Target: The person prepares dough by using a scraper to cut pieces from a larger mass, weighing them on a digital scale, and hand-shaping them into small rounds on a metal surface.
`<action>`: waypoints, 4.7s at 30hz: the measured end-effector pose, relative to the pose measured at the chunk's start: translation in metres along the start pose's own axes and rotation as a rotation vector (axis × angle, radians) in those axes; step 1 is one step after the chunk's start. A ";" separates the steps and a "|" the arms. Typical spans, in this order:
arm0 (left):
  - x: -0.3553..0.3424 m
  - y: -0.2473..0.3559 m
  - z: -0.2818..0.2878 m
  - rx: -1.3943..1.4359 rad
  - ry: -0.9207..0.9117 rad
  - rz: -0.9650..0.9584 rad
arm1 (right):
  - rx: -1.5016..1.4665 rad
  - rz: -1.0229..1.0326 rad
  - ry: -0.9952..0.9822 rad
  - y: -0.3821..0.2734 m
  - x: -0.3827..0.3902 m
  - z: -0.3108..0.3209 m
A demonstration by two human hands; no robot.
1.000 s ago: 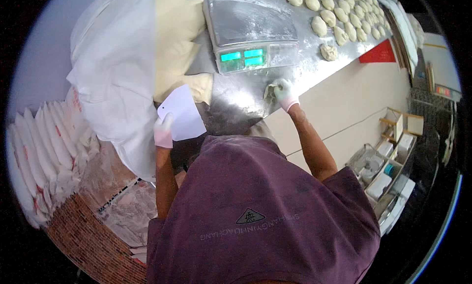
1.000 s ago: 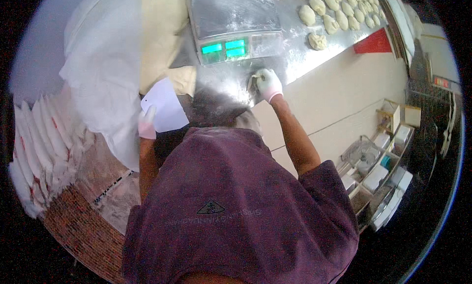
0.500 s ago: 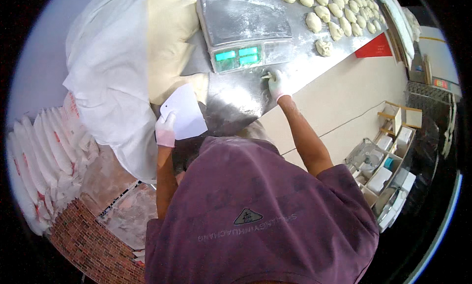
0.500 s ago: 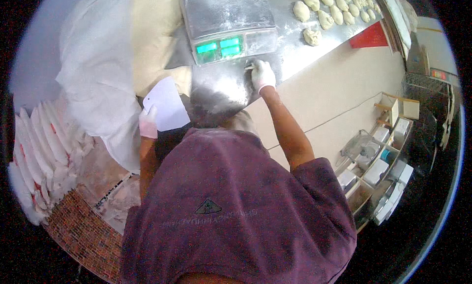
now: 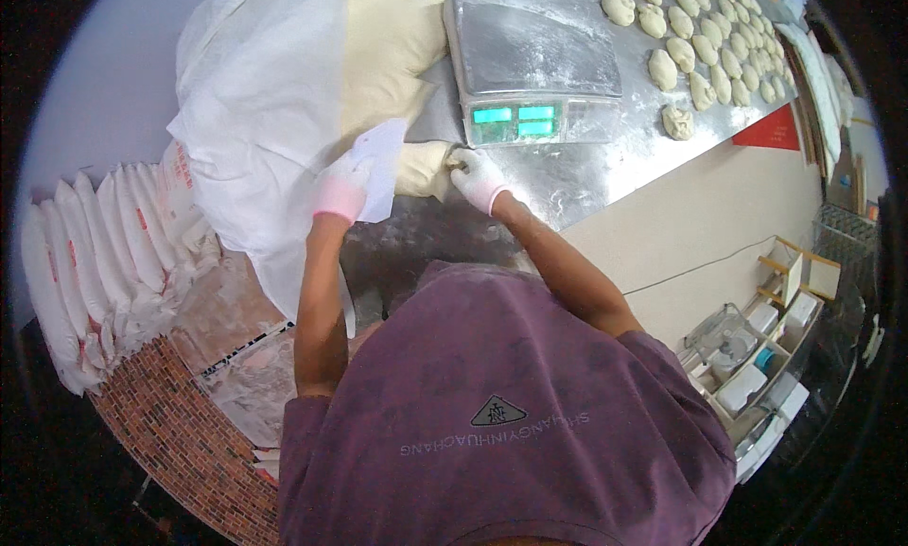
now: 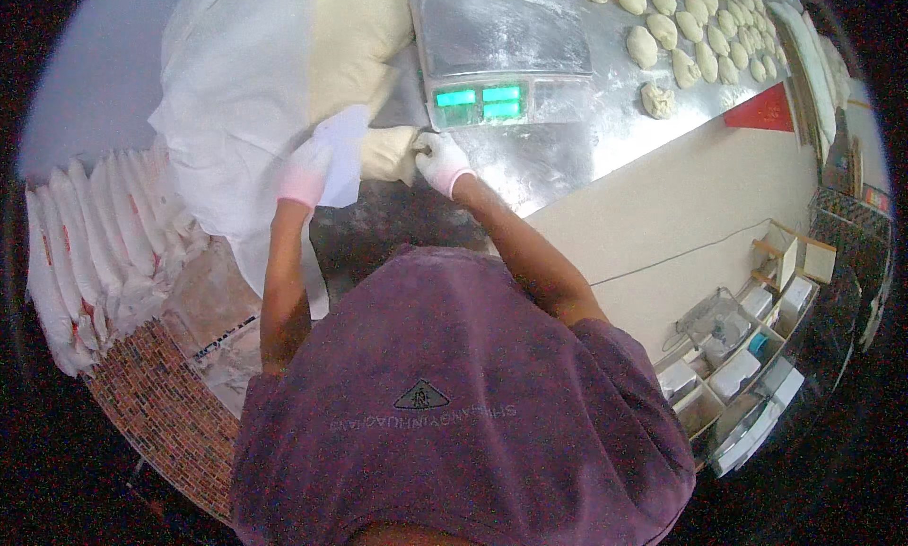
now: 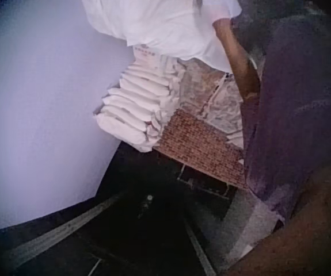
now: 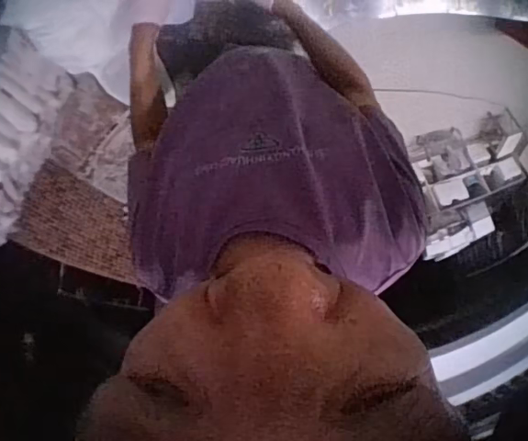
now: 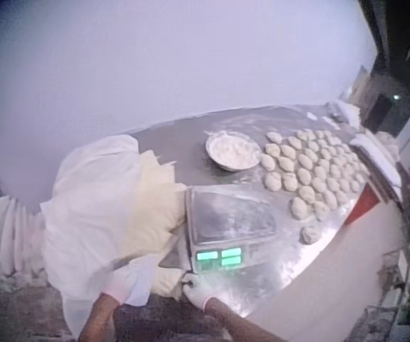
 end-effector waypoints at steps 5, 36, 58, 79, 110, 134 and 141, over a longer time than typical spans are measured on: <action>-0.020 0.005 -0.046 -0.224 -0.087 0.049 | -0.129 -0.126 -0.008 0.005 0.011 -0.002; 0.088 0.004 -0.058 1.029 0.648 0.470 | 0.806 0.647 0.757 -0.120 -0.036 0.146; 0.061 0.010 -0.006 0.562 0.397 0.379 | -0.409 -0.097 0.386 0.085 0.051 0.161; 0.022 -0.016 -0.016 -0.065 0.023 0.263 | -0.160 -0.101 -0.074 0.006 0.039 0.020; 0.041 0.031 -0.035 0.784 0.312 0.258 | 0.046 0.354 0.735 -0.058 -0.006 0.201; -0.010 0.065 -0.010 0.520 0.150 0.035 | -0.236 -0.019 0.657 0.058 0.055 0.231; -0.046 0.120 -0.015 0.338 0.020 -0.201 | -0.353 0.060 0.585 0.032 0.042 0.212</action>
Point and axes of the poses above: each hand's wrist, its own x-axis away from the middle knuckle, its own z-axis out of the back of the hand, y = z × x, the point moved 9 cm from there along -x, towards the middle knuckle, and after that the axes turned 11 degrees about -z, right-handed, at the moved point
